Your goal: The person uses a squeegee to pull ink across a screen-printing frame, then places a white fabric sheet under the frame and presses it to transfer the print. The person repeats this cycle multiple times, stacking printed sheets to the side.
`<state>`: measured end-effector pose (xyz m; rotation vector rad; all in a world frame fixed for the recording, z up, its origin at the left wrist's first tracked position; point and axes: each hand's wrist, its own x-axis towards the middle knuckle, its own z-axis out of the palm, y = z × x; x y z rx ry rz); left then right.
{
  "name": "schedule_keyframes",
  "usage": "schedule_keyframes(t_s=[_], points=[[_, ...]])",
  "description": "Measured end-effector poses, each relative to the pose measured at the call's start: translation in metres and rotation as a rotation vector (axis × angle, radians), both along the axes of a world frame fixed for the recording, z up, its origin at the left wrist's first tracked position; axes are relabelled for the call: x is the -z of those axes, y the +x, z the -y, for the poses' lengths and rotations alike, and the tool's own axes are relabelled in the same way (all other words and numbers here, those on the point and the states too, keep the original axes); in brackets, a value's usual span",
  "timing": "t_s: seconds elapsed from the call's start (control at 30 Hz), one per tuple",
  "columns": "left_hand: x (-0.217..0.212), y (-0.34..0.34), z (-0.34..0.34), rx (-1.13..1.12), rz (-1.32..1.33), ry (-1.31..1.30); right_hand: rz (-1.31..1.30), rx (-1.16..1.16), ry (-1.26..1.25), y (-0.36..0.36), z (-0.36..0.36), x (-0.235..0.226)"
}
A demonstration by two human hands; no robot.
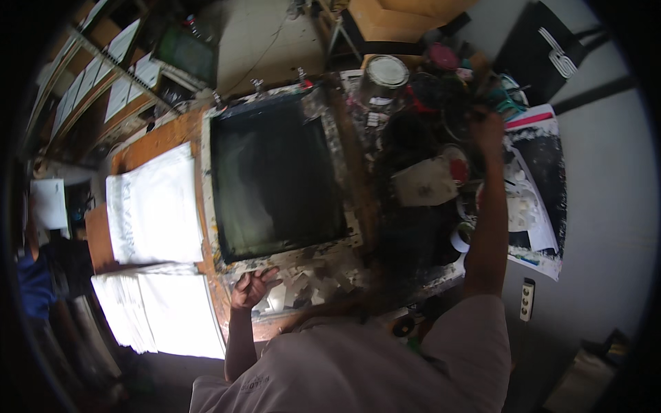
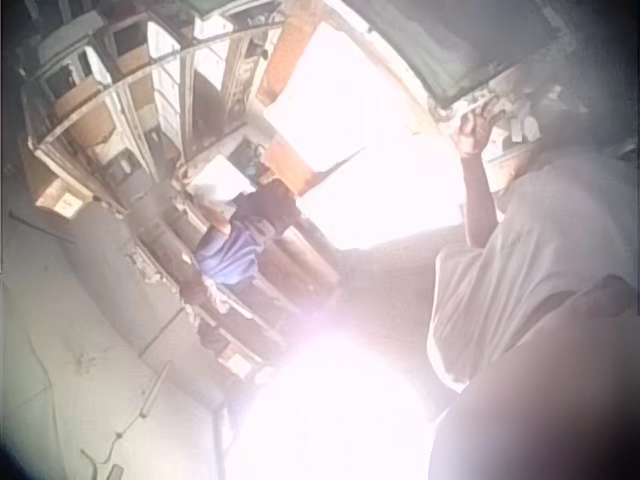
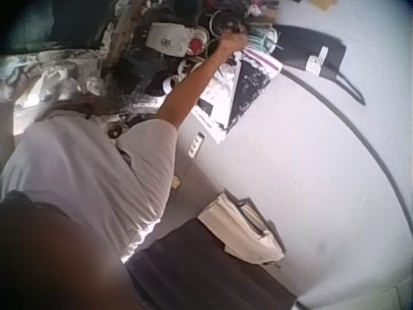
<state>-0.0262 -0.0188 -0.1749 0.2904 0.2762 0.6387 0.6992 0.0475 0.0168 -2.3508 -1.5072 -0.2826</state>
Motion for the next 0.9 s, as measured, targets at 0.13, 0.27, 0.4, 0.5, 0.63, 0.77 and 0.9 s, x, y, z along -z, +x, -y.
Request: schedule_keyframes(t_s=[0.13, 0.27, 0.4, 0.5, 0.63, 0.77, 0.9], points=[[-0.001, 0.002, 0.000, -0.007, 0.046, -0.030, -0.455, -0.047, 0.238, -0.133, 0.030, -0.092], [0.009, 0.000, 0.002, 0.002, 0.058, -0.071, -0.427, -0.346, 0.131, -0.270, 0.025, -0.076], [-0.005, 0.006, -0.006, 0.008, 0.081, -0.033, -0.927, -0.344, -0.118, -0.372, 0.004, 0.016], [-0.002, 0.005, -0.005, 0.004, 0.111, -0.012, -0.441, -0.527, -0.230, -0.406, 0.002, 0.086], [0.008, -0.002, 0.003, -0.016, 0.135, -0.083, -0.101, -0.580, -0.256, -0.425, 0.001, 0.099], [-0.009, 0.002, -0.007, 0.045, -0.038, -0.092, -0.189, -0.614, -0.087, -0.385, -0.069, 0.158], [-0.015, 0.001, -0.008, 0.037, -0.014, -0.091, -0.305, -0.644, -0.273, -0.376, -0.097, 0.143]])
